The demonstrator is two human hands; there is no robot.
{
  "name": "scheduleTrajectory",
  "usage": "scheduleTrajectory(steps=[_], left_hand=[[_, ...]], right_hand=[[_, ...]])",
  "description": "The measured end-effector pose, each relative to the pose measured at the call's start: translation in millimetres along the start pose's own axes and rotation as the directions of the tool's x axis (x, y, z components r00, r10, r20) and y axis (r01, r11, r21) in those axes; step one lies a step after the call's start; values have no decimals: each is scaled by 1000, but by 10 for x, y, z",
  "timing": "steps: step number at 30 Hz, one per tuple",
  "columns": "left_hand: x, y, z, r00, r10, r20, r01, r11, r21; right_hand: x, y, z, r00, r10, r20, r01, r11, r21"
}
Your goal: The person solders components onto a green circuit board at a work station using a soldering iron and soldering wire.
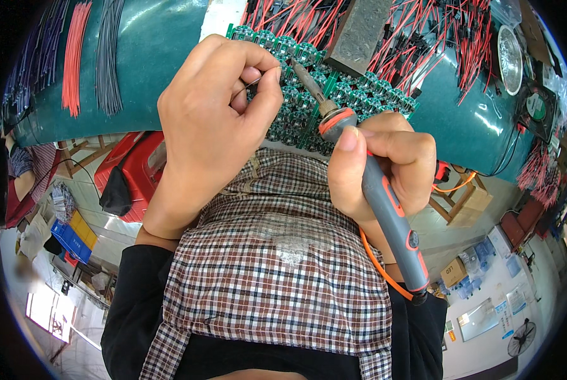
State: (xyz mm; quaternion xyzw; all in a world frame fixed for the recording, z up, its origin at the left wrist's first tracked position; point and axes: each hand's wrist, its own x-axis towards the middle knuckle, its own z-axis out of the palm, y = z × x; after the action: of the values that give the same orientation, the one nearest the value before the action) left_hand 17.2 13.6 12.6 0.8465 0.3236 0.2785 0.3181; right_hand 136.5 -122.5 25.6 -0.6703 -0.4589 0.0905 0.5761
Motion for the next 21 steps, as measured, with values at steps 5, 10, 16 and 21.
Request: scheduleTrajectory(steps=[5,10,16,21], left_hand=[[0,-3,5,1000,4,-2,-4,1000,4],[1,-3,31,1000,4,-4,-4,1000,-4],[-9,36,-13,1000,11,22,-11,1000,12],[-23,97,1,998,-22,57,22,1000,-1]], right_hand=[[-8,0,7,1000,19,0,-19,1000,4],[-9,11,0,1000,16,11,-16,1000,-1],[-35,-69,-29,996,61,-64,-64,997,-45],[-79,-71,-79,997,58,-51,-62,995,-84]])
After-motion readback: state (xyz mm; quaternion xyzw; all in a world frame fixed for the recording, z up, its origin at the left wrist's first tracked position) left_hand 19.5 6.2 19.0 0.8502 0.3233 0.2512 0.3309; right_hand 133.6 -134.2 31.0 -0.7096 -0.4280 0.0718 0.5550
